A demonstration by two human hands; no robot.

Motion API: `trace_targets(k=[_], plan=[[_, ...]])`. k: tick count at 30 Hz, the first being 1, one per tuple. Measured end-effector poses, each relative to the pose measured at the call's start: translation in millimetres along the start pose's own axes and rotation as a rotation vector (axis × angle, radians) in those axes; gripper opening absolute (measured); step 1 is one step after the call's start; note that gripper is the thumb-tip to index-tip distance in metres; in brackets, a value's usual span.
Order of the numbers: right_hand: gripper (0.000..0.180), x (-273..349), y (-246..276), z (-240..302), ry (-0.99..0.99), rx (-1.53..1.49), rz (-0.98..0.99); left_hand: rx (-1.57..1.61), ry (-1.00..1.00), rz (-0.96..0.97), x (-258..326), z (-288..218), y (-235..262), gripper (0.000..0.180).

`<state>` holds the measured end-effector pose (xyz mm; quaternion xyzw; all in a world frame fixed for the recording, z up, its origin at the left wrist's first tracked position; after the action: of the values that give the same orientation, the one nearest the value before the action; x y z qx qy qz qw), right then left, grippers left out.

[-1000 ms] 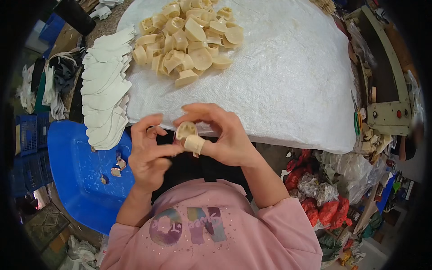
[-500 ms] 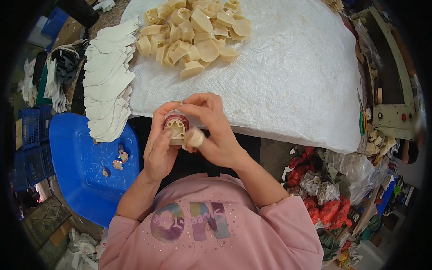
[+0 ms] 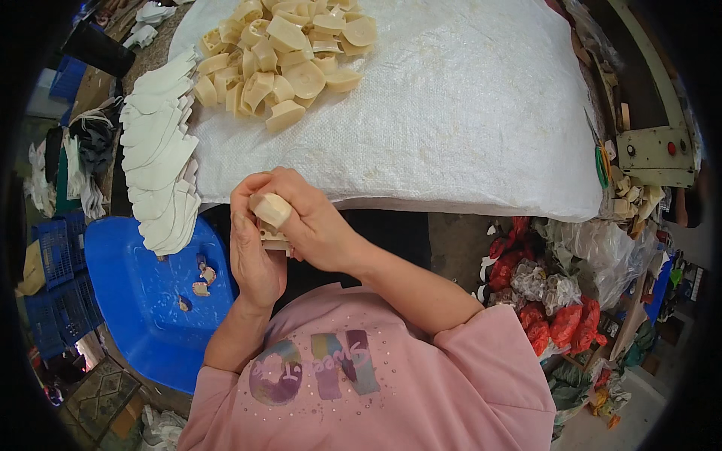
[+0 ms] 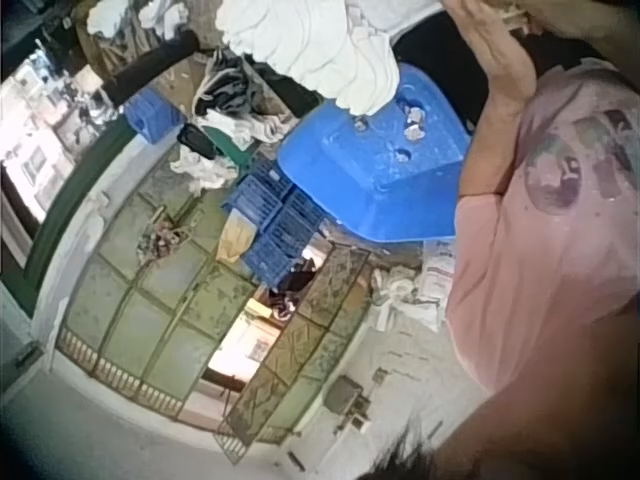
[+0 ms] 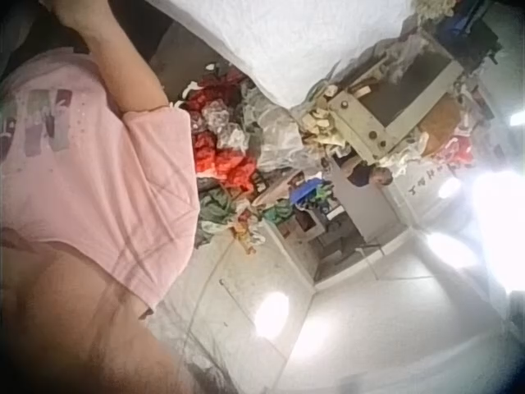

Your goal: Manually assembling and trimming small plastic shoe components at a workbench.

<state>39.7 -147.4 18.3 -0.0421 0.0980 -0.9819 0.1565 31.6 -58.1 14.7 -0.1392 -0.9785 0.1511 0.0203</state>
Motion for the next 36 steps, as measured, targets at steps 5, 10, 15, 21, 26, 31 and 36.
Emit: trace_targets(k=[5,10,15,21,26,31,36], plan=[[0.031,8.5,-9.6,-7.5,0.244,-0.090,-0.070,0.067,-0.066,-0.131,-4.4,-5.6,5.5,0.045],[0.032,10.8,-7.5,1.1,0.395,0.102,-0.058,-0.061,-0.157,-0.186,-0.2,-4.8,2.4,0.037],[0.032,9.2,-5.2,-2.3,0.355,0.093,-0.120,-0.033,-0.081,-0.104,0.2,4.3,7.5,0.040],[0.031,4.2,8.4,-5.8,-0.072,-0.306,-0.047,0.179,0.091,0.112,-0.6,-1.6,0.3,0.060],[0.018,0.5,11.2,-3.5,-0.192,-0.388,-0.095,-0.095,-0.034,0.111,4.8,-5.0,-3.6,0.058],[0.010,1.9,7.1,1.8,0.103,-0.309,0.020,-0.190,-0.109,0.092,4.6,-12.3,-5.7,0.053],[0.018,5.8,5.3,-4.2,0.122,-0.236,0.044,-0.066,-0.029,0.037,6.7,3.0,1.2,0.057]])
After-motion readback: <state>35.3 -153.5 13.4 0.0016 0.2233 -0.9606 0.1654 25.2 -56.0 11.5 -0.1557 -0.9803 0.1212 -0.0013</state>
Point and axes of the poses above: each hand's wrist, its own x-axis away from the middle knuckle, its own y-axis out of the back of the hand, z = x × y, the point moved 5 cm from there along -x, towards the middle knuckle, and after that the axes turned 3 degrees about -x, right-handed, at the moved point
